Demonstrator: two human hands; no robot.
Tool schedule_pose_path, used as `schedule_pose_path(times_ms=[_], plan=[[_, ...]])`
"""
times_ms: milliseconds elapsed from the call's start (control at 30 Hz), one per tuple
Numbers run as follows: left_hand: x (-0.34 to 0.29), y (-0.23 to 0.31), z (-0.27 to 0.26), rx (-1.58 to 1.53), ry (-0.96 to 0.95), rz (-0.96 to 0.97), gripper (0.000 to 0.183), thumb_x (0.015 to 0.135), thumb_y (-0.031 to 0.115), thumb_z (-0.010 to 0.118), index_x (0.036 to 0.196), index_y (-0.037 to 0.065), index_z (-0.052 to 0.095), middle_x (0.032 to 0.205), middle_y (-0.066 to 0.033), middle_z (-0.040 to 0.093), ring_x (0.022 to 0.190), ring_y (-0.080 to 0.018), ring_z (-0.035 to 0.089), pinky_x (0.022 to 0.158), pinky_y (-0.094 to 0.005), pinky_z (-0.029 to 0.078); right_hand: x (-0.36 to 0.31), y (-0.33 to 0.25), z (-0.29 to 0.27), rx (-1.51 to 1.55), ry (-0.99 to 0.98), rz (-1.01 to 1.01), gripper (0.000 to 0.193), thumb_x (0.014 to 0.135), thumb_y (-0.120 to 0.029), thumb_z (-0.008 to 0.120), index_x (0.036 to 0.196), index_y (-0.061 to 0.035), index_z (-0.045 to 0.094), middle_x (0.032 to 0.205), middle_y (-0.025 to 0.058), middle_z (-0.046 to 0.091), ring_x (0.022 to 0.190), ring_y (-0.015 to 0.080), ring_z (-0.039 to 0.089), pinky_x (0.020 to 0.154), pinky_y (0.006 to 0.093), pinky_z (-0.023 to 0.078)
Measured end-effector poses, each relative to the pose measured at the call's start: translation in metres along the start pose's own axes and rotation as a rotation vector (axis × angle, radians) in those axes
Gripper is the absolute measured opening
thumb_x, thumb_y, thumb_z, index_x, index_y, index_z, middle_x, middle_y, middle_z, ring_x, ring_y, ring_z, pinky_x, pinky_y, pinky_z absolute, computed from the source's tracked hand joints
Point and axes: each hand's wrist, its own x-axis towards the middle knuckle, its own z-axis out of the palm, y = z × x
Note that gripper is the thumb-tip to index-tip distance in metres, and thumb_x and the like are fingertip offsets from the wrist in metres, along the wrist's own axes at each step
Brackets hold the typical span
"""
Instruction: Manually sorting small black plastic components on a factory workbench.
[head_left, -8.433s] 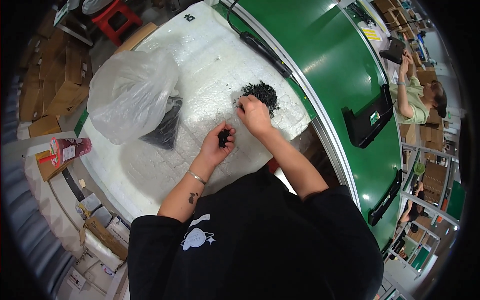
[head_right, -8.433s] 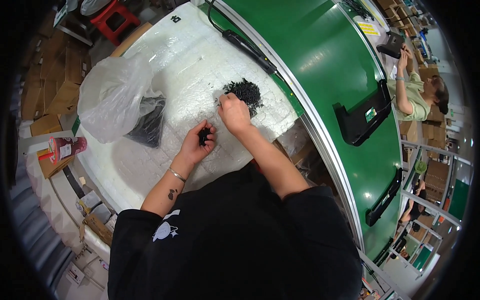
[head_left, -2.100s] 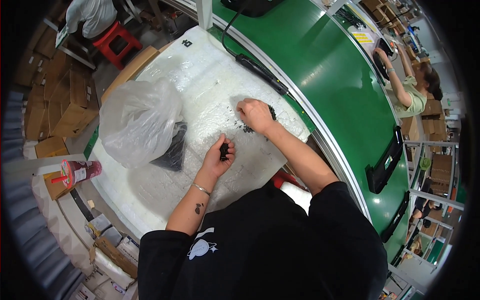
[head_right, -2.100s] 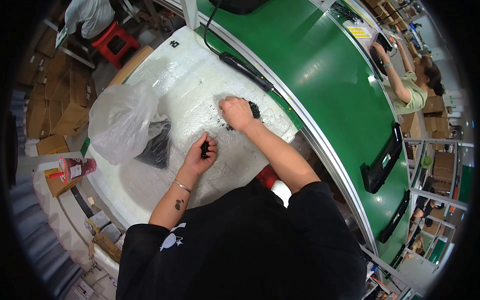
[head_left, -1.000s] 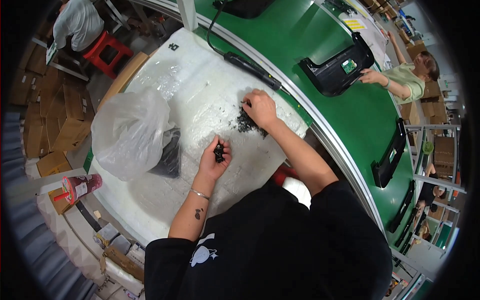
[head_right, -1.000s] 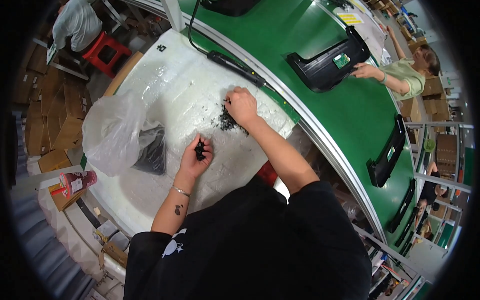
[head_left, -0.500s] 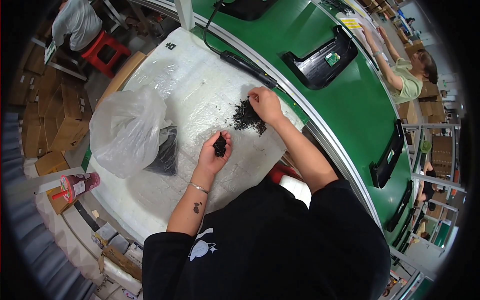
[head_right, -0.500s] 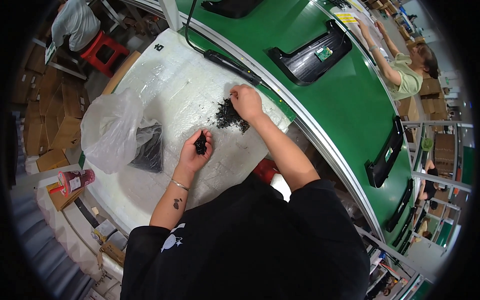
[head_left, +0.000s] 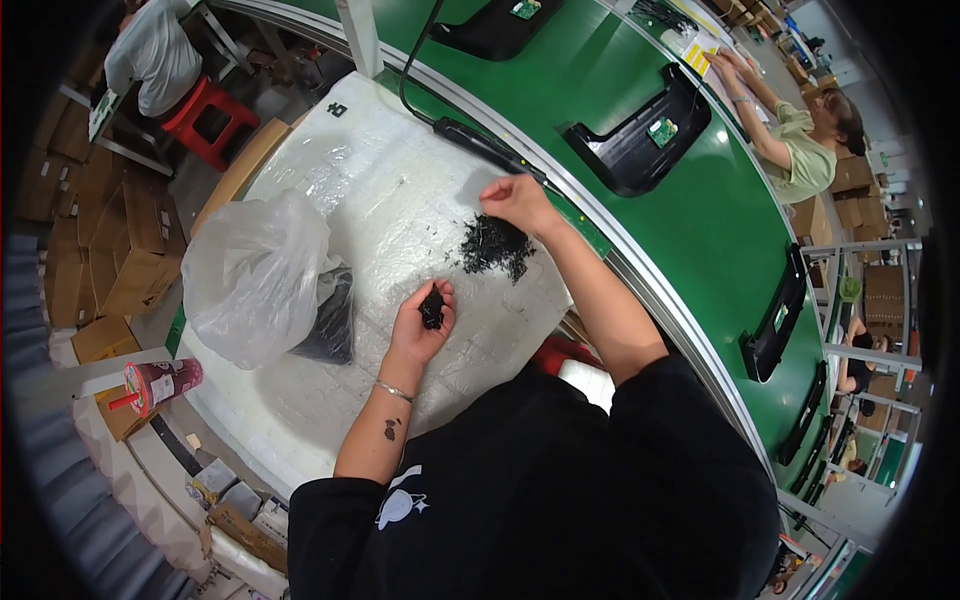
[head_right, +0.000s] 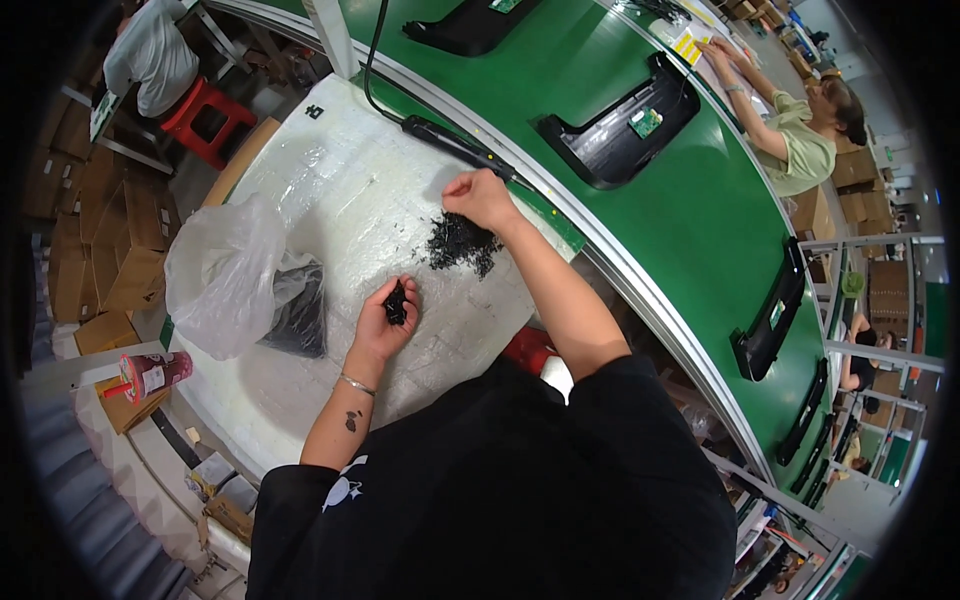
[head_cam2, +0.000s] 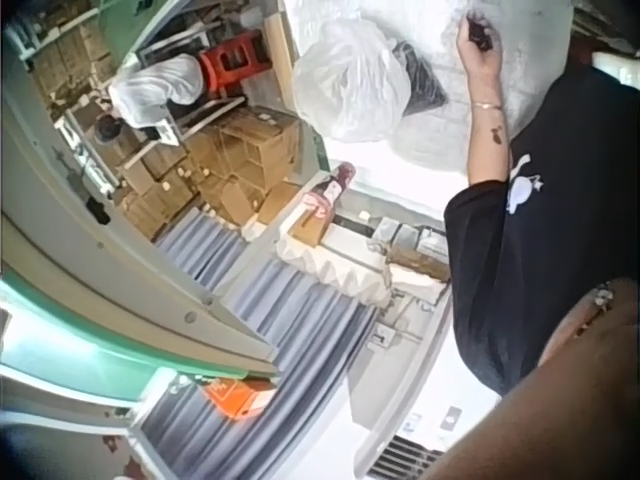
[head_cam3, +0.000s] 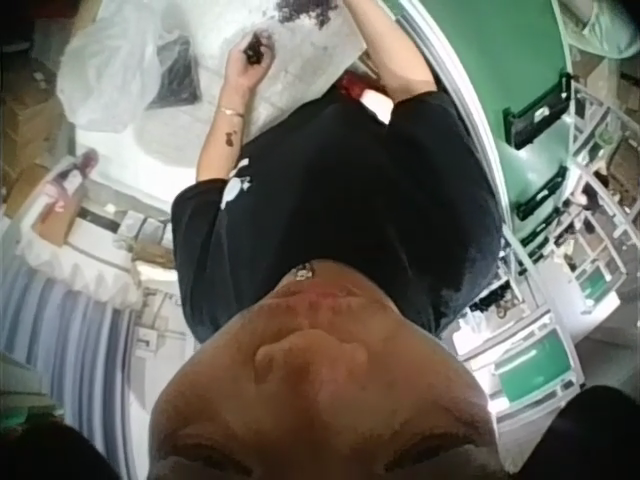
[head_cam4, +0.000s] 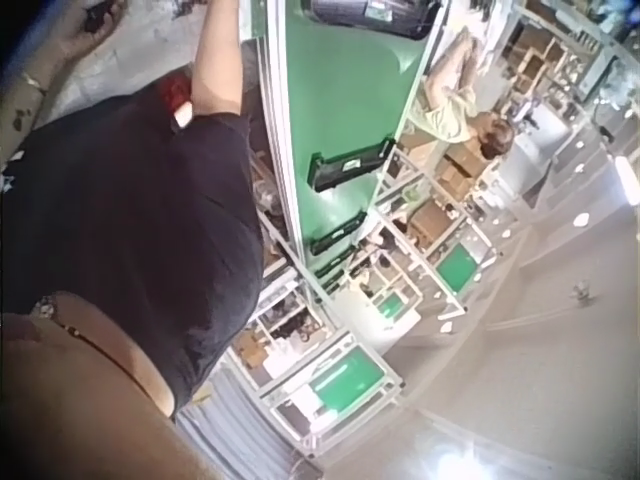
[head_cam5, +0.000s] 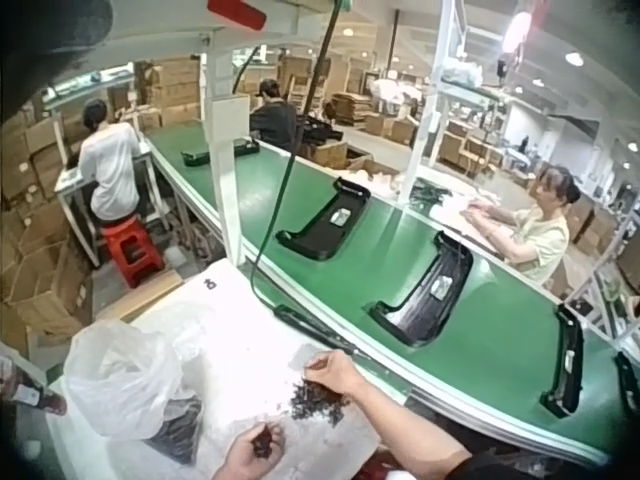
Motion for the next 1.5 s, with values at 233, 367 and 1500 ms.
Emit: schedule_pose_path(times_ms=[233,367,1500], plan=[[0.010,-0.012,0.011,0.121,0.089,0.178,0.022,0.090,0.018,0.052,0.102,0.000,0.056,0.097,-0.0110,0.060,0.085,-0.0215,0.060,0.074,-0.0322,0.055,-0.084,-0.059,0.042,-0.093,-0.285,-0.202,0.016,0.074,-0.006,0.069,0.088,0.0003,0.065,0.077,0.0040,0.065,0.071,0.0084,0.059,0.068,0.0252,0.049],[0.018,-0.004,0.012,0.019,0.034,0.053,0.017,0.091,0.020,0.051,0.091,0.003,0.054,0.090,-0.0078,0.057,0.075,-0.0165,0.056,0.061,-0.0255,0.051,-0.044,-0.015,0.015,-0.393,0.203,-0.211,0.014,0.076,-0.005,0.061,0.088,-0.0037,0.067,0.083,0.0132,0.066,0.071,0.0221,0.064,0.067,0.0316,0.051],[0.000,-0.020,0.008,0.047,0.042,-0.024,0.017,0.091,0.020,0.051,0.083,0.005,0.051,0.079,-0.0039,0.050,0.065,-0.0105,0.048,0.051,-0.0190,0.045,-0.040,-0.013,-0.027,0.588,-0.207,0.275,0.017,0.085,-0.005,0.060,0.101,0.0010,0.060,0.090,0.0051,0.061,0.081,0.0130,0.061,0.075,0.0232,0.054]])
